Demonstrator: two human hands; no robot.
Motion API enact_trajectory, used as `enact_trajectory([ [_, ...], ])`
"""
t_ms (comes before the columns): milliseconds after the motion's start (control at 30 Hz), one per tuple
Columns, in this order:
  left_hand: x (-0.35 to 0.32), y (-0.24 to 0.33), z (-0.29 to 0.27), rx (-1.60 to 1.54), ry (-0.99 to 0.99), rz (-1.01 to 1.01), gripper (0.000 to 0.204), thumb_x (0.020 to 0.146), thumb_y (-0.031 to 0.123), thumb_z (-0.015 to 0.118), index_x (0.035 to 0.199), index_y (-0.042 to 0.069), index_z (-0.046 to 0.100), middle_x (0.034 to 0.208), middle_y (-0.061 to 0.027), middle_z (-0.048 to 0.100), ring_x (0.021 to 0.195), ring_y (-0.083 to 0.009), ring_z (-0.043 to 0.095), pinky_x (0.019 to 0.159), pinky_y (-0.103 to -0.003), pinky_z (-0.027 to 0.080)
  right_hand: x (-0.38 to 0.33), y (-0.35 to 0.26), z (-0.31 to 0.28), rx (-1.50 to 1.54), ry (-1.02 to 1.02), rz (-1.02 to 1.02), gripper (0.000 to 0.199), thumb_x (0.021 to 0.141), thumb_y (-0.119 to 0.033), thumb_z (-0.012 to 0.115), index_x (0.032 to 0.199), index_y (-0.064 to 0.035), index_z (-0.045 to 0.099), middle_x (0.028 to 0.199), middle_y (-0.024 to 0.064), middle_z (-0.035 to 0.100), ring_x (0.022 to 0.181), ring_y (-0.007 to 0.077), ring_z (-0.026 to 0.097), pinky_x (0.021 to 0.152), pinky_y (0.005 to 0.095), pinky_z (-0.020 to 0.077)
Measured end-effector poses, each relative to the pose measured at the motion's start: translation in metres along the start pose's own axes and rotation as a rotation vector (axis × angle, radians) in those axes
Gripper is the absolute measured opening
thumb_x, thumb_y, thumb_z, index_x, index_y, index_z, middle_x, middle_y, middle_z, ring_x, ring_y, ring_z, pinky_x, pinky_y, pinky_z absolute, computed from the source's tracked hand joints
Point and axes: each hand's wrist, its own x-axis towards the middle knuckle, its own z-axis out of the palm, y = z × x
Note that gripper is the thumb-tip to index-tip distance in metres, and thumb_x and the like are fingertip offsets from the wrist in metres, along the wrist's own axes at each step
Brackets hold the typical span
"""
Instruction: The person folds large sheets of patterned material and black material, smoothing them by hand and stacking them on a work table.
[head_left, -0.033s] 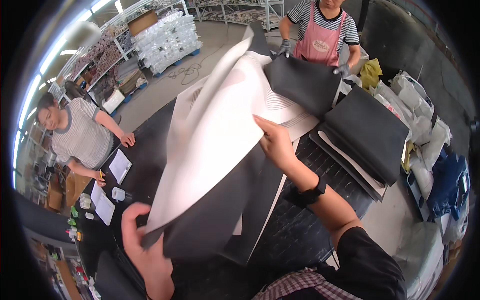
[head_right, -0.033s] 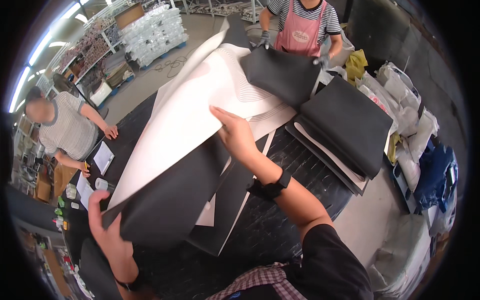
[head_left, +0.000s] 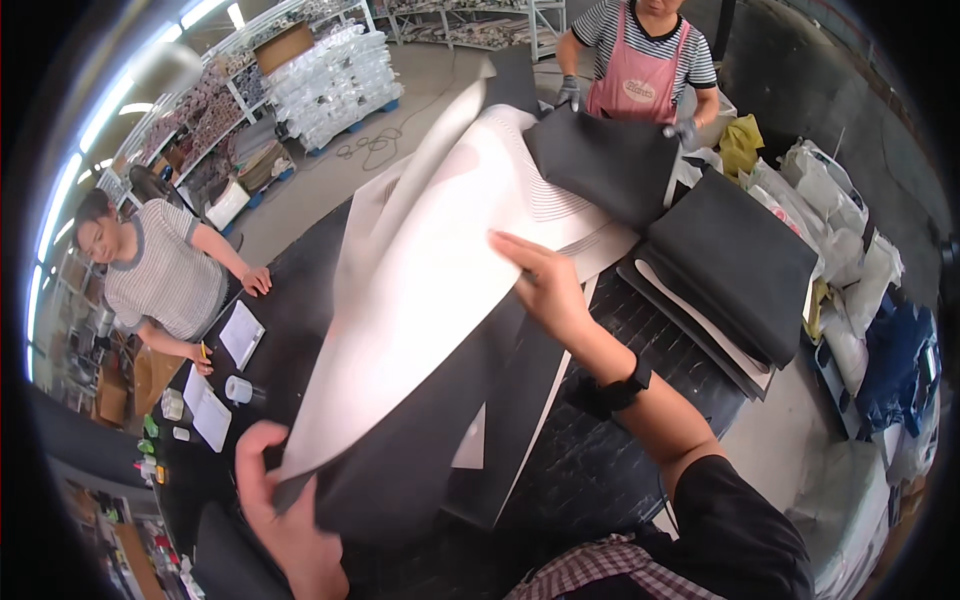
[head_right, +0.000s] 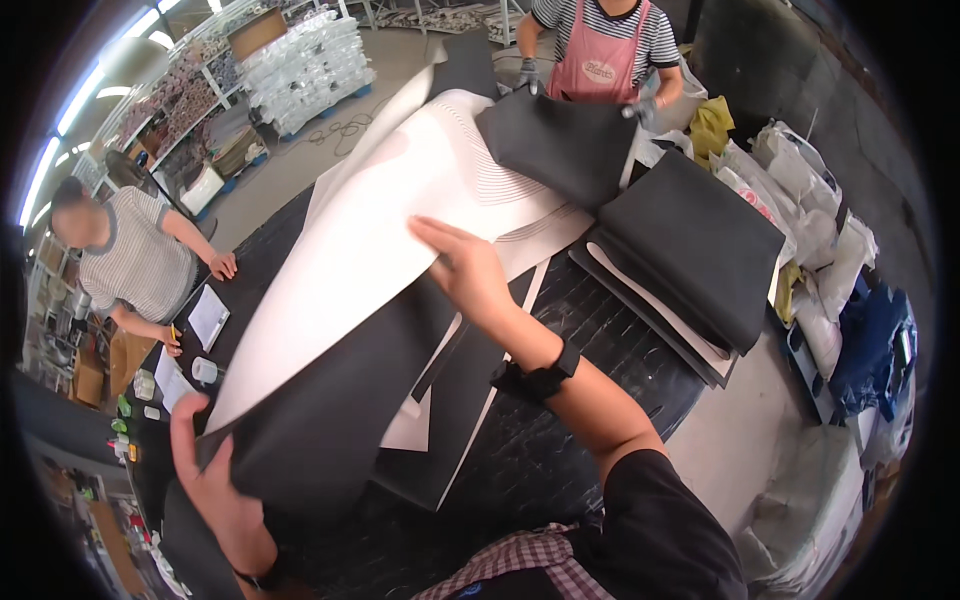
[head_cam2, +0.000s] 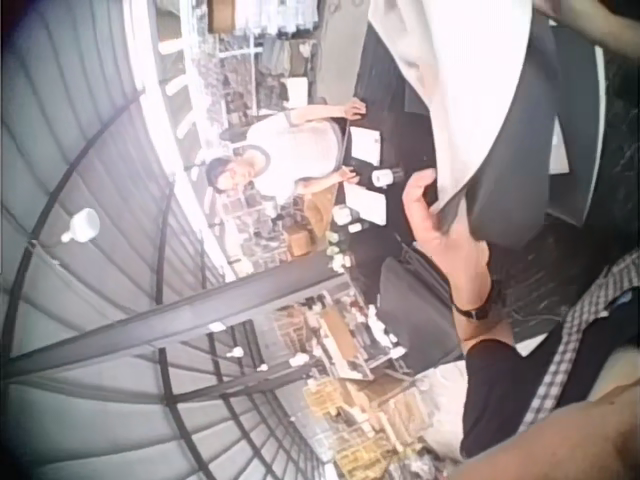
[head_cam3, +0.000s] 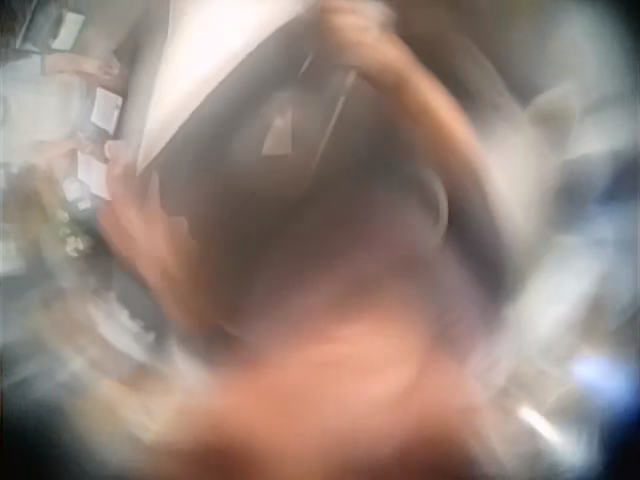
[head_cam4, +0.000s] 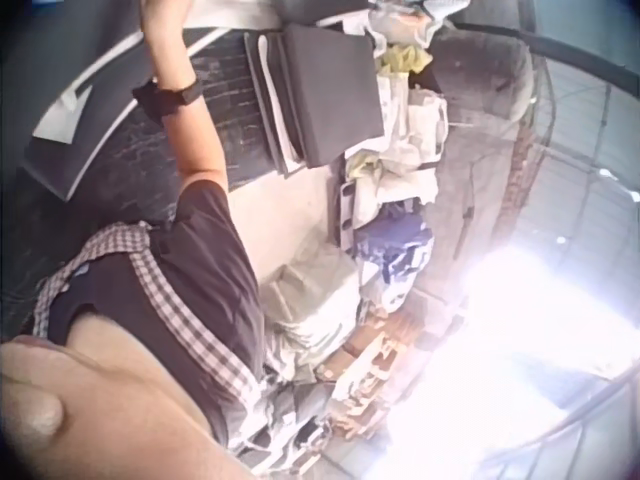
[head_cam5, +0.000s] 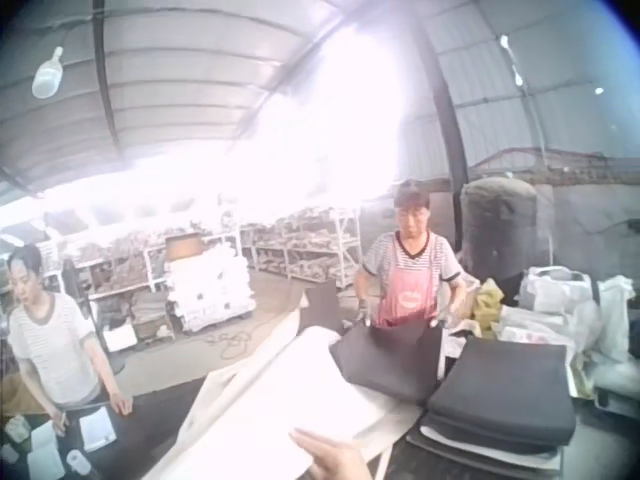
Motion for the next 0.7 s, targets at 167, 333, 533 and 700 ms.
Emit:
enact_trajectory([
  [167, -0.062, 0.017, -0.119, 0.828, -0.298, 0.639, 0.037, 0.083, 0.024, 0.048, 0.104, -0.005, 0.058, 0.105, -0.0159, 0.061, 0.104, -0.0326, 0.055, 0.100, -0.044, 0.032, -0.043, -0.045, -0.019, -0.134, -0.194, -0.265, 0.040, 0.067, -0.011, 0.070, 0.106, -0.0094, 0.059, 0.103, 0.0083, 0.062, 0.083, 0.0271, 0.062, 0.070, 0.0315, 0.0510],
  [333, -0.135, 0.004, -0.142, 0.721, -0.376, 0.325, 0.033, 0.084, 0.016, 0.046, 0.107, -0.003, 0.057, 0.109, -0.0164, 0.060, 0.105, -0.0327, 0.054, 0.097, -0.042, 0.037, -0.105, -0.011, -0.019, -0.348, -0.193, -0.127, 0.060, 0.066, -0.026, 0.074, 0.119, -0.0112, 0.051, 0.120, 0.0127, 0.052, 0.080, 0.0312, 0.061, 0.073, 0.0378, 0.0504],
  [533, -0.211, -0.010, -0.174, -0.059, 0.188, -0.478, 0.039, 0.080, 0.000, 0.047, 0.118, -0.002, 0.050, 0.111, -0.0163, 0.056, 0.096, -0.0213, 0.057, 0.082, -0.031, 0.048, -0.141, 0.050, -0.016, -0.324, -0.668, -0.208, 0.079, 0.071, -0.060, 0.054, 0.130, -0.0100, 0.039, 0.129, 0.0154, 0.042, 0.110, 0.0340, 0.046, 0.096, 0.0409, 0.0360],
  [700, -0.251, 0.002, -0.248, 0.105, 0.231, -0.049, 0.047, 0.075, 0.000, 0.055, 0.122, -0.003, 0.048, 0.103, -0.0154, 0.059, 0.085, -0.0181, 0.059, 0.071, -0.028, 0.049, -0.147, 0.030, -0.062, -0.586, -0.622, -0.481, 0.029, 0.073, -0.014, 0.054, 0.101, -0.0114, 0.059, 0.075, 0.0010, 0.055, 0.071, 0.0183, 0.055, 0.067, 0.0322, 0.0471],
])
